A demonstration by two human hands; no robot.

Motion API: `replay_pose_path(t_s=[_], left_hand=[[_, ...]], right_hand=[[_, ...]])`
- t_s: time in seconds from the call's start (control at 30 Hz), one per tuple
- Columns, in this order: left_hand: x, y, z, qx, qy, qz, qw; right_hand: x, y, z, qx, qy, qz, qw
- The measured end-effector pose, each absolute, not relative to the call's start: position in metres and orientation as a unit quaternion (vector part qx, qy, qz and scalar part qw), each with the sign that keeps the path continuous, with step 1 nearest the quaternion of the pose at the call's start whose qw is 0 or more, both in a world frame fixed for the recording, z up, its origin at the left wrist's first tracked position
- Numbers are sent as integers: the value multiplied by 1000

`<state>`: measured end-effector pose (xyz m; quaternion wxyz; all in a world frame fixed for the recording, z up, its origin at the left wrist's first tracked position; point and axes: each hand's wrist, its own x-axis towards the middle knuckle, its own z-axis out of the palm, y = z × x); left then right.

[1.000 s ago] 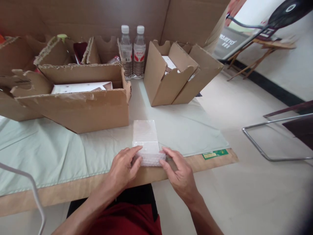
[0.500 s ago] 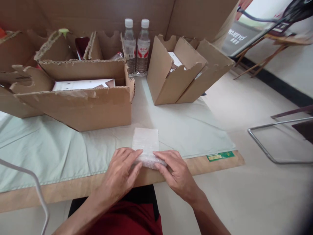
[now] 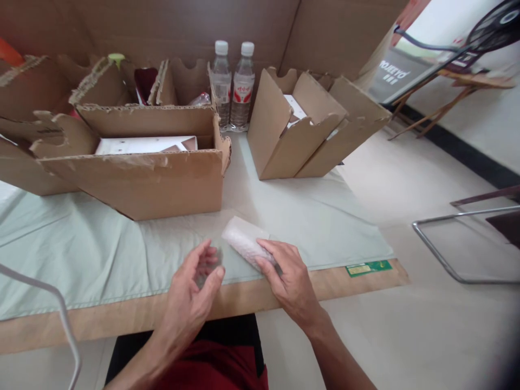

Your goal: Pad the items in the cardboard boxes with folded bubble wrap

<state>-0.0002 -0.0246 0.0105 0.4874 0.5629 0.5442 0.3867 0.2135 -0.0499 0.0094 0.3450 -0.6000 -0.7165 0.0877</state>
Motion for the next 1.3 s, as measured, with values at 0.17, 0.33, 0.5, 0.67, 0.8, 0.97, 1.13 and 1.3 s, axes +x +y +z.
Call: replay_pose_path(t_s=[0.17, 0.33, 0.5, 0.67, 0.8, 0.97, 1.13, 1.3], left_hand=[[6, -34, 22, 336, 430, 381, 746], [15, -29, 28, 274, 385, 426, 772], [10, -24, 30, 306, 367, 446, 757], [-21, -10, 22, 381, 334, 555, 659], [-43, -4, -1, 444, 421, 507, 607], [-46, -1, -15, 515, 472, 442, 563], [-45, 0, -8, 556, 456, 443, 535], [-44, 0, -10, 574, 437, 461, 517]], right_hand=[[201, -69, 20, -578, -685, 224, 384], [205, -82, 9, -597, -579, 331, 446], [184, -74, 27, -601, -410, 487, 483], [176, -27, 105, -596, -502, 294, 555], [177, 42, 182, -554, -626, 75, 544], [160, 129, 240, -640, -752, -36, 153], [121, 169, 251, -674, -731, -76, -72], [94, 188, 224, -632, -758, -43, -152]])
